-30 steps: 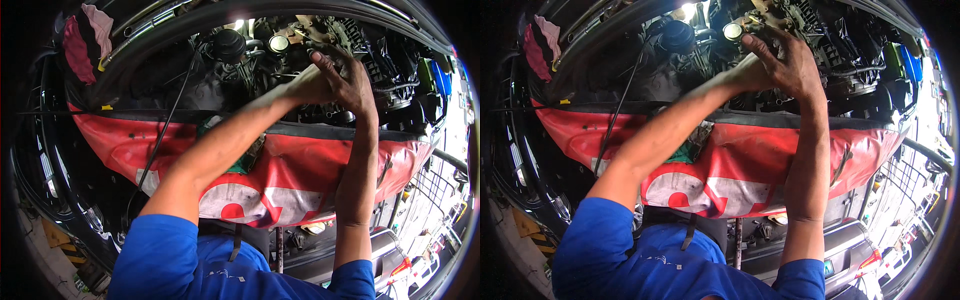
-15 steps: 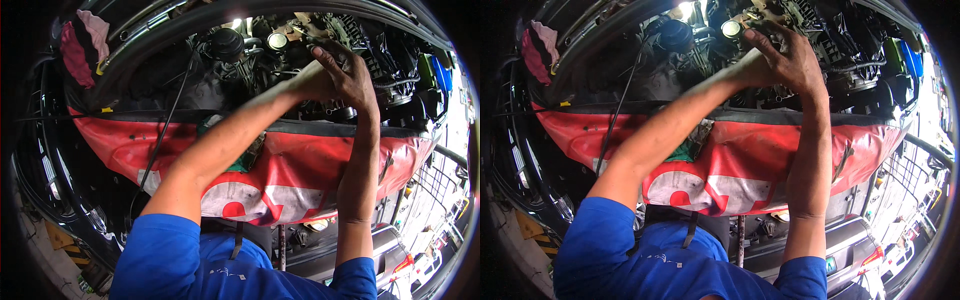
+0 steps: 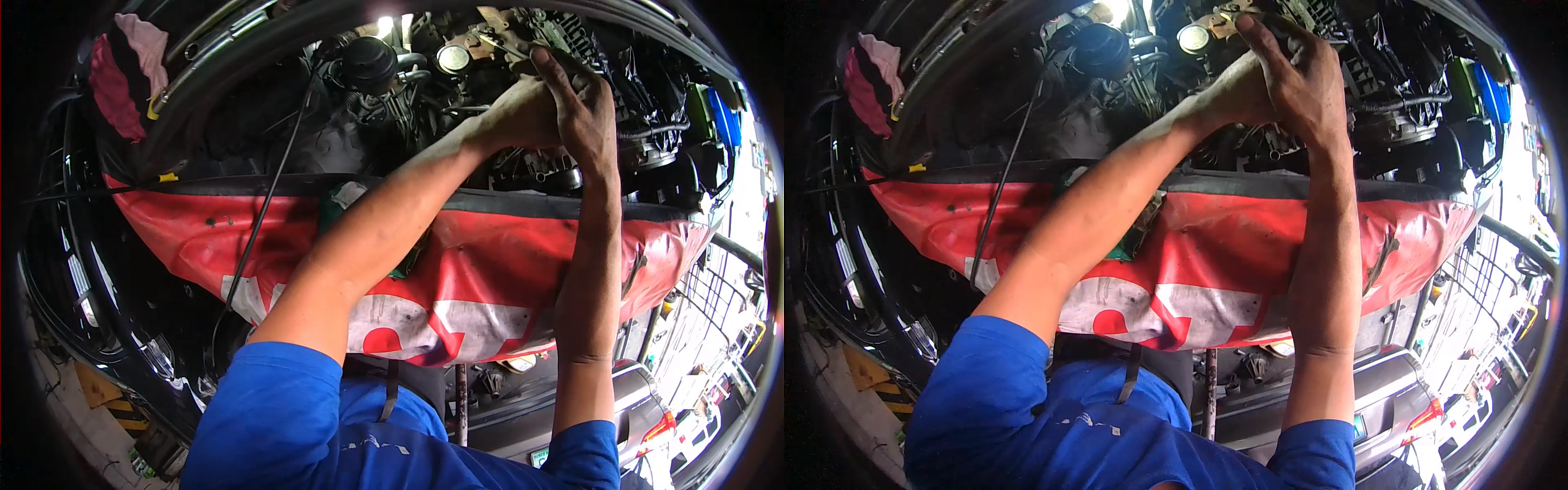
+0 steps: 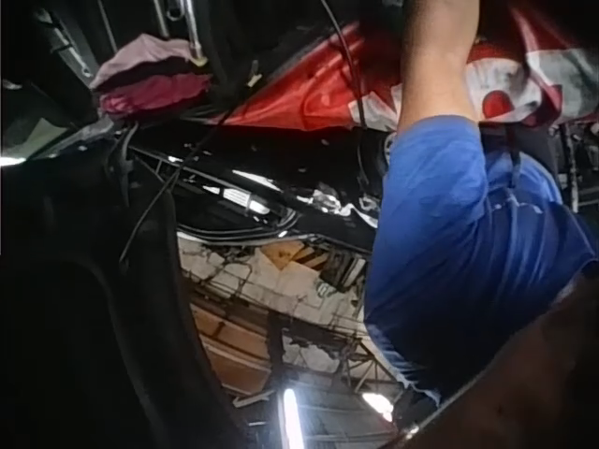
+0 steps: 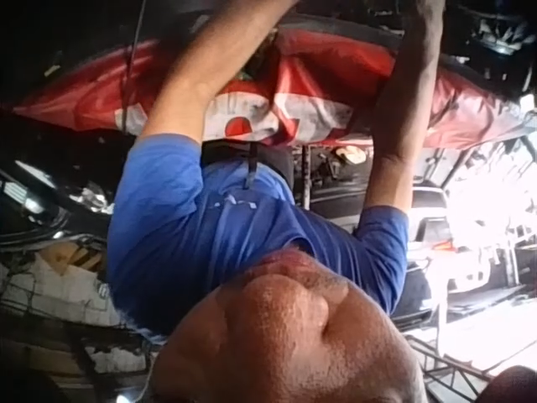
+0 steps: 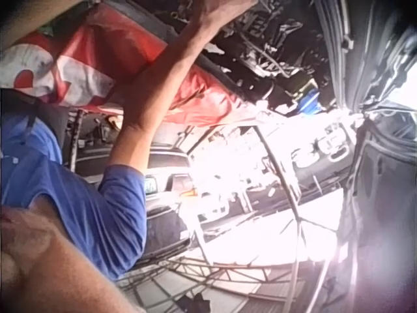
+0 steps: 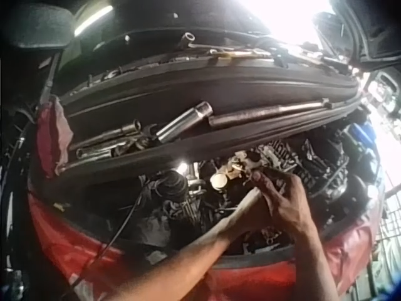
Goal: Inspecting and repairing internal components of a car engine using hand tools.
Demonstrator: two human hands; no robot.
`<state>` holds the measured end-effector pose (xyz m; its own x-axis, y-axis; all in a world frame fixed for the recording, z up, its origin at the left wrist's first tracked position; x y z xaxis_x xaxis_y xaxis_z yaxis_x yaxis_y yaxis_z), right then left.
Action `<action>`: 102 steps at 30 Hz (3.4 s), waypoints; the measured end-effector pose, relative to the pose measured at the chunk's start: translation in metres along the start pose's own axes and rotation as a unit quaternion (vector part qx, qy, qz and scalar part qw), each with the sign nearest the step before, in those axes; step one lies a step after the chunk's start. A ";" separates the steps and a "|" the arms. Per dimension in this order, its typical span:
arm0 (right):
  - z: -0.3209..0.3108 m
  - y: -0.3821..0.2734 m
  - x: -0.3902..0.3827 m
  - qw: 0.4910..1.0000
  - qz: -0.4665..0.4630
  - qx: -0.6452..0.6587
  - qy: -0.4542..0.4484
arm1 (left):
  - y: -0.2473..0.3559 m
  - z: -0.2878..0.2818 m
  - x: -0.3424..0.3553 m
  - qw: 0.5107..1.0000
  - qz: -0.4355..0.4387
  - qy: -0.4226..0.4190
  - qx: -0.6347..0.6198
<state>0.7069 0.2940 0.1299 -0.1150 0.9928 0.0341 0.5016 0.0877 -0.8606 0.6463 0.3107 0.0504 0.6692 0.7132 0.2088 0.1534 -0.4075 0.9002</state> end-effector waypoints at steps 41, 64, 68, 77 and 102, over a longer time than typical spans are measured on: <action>0.000 -0.005 0.001 0.988 -0.067 -0.141 -0.015 | 0.038 0.003 -0.028 0.955 0.086 0.259 0.121; 0.004 -0.004 0.001 0.992 -0.042 -0.113 -0.026 | 0.022 0.001 -0.025 0.945 0.072 0.310 0.072; -0.002 0.002 0.001 0.996 0.011 -0.069 -0.053 | 0.014 0.001 -0.006 0.968 0.059 0.222 0.103; -0.003 0.015 0.003 0.998 0.025 -0.059 -0.025 | 0.012 0.010 -0.011 0.990 0.044 0.108 0.080; 0.004 -0.009 0.006 0.963 -0.152 -0.223 -0.024 | 0.021 0.000 -0.017 0.954 0.036 0.286 0.079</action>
<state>0.6979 0.2983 0.1361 -0.3478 0.9121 0.2171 0.7557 0.4098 -0.5108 0.6383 0.2903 0.0663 0.1834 0.8563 0.4828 0.2601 -0.5159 0.8162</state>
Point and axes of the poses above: each hand's wrist, its own x-axis towards the middle knuckle, its own z-axis out of the palm, y = z × x, the point moved 6 cm from there along x, towards the middle knuckle, and after that the axes turned 7 degrees about -y, right-handed, at the moved point
